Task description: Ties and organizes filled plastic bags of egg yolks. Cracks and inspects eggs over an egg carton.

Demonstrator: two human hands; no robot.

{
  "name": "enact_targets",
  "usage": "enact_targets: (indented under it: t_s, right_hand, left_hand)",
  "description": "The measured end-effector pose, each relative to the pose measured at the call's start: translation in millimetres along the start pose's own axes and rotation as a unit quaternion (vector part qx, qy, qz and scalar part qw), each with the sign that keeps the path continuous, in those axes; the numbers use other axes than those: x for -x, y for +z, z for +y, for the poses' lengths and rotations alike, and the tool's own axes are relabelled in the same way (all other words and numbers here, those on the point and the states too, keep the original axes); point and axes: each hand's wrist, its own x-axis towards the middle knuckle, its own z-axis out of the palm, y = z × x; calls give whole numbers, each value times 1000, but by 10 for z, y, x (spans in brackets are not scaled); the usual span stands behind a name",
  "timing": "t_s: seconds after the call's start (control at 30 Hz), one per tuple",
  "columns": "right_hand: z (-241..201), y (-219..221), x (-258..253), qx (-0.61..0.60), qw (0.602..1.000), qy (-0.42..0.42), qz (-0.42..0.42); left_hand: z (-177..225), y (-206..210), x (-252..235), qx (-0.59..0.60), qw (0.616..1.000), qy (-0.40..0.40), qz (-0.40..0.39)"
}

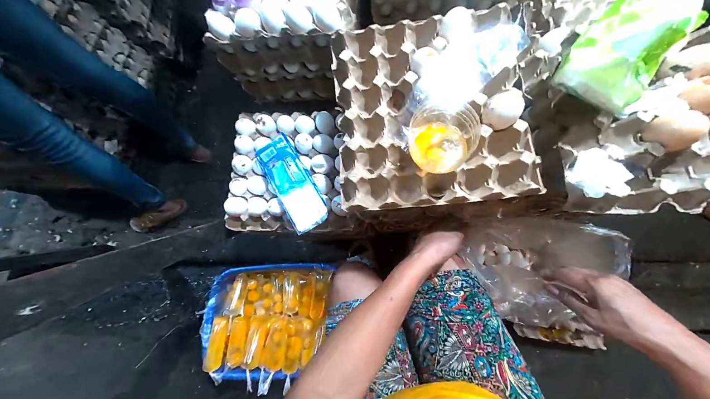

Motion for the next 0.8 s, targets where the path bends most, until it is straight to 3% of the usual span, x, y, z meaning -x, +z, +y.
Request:
enact_targets:
  t_s: [0.07, 0.13, 0.2, 0.27, 0.4, 0.5, 0.67, 0.8]
  right_hand:
    - [-114, -164, -56, -12, 997, -59, 45]
    - [-216, -293, -108, -13, 993, -96, 70]
    - [-268, -369, -159, -11, 988, -127, 88]
    - [-302, -419, -201, -12, 985, -145, 89]
    - [-429, -460, -287, -14, 979, -176, 101]
    - [-511, -461, -367, -5, 973, -197, 118]
    - [-608, -423, -477, 10, 972, -194, 129]
    - [-645, -443, -555, -8, 969, -206, 140]
  left_hand:
    - [-145, -127, 189, 19, 999, 39, -21]
    - [-209, -352, 485, -46, 987, 124, -92]
    - [-83, -689, 870, -78, 963, 178, -187]
    - [136, -1064, 1165, -52, 950, 219, -216]
    - [637, -1763, 1207, -38, 951, 306, -7]
    - [950, -2082, 863, -124, 943, 275, 139]
    - [1075, -2127, 222, -292, 902, 266, 176]
    - [1105, -1999, -3, -321, 877, 292, 204]
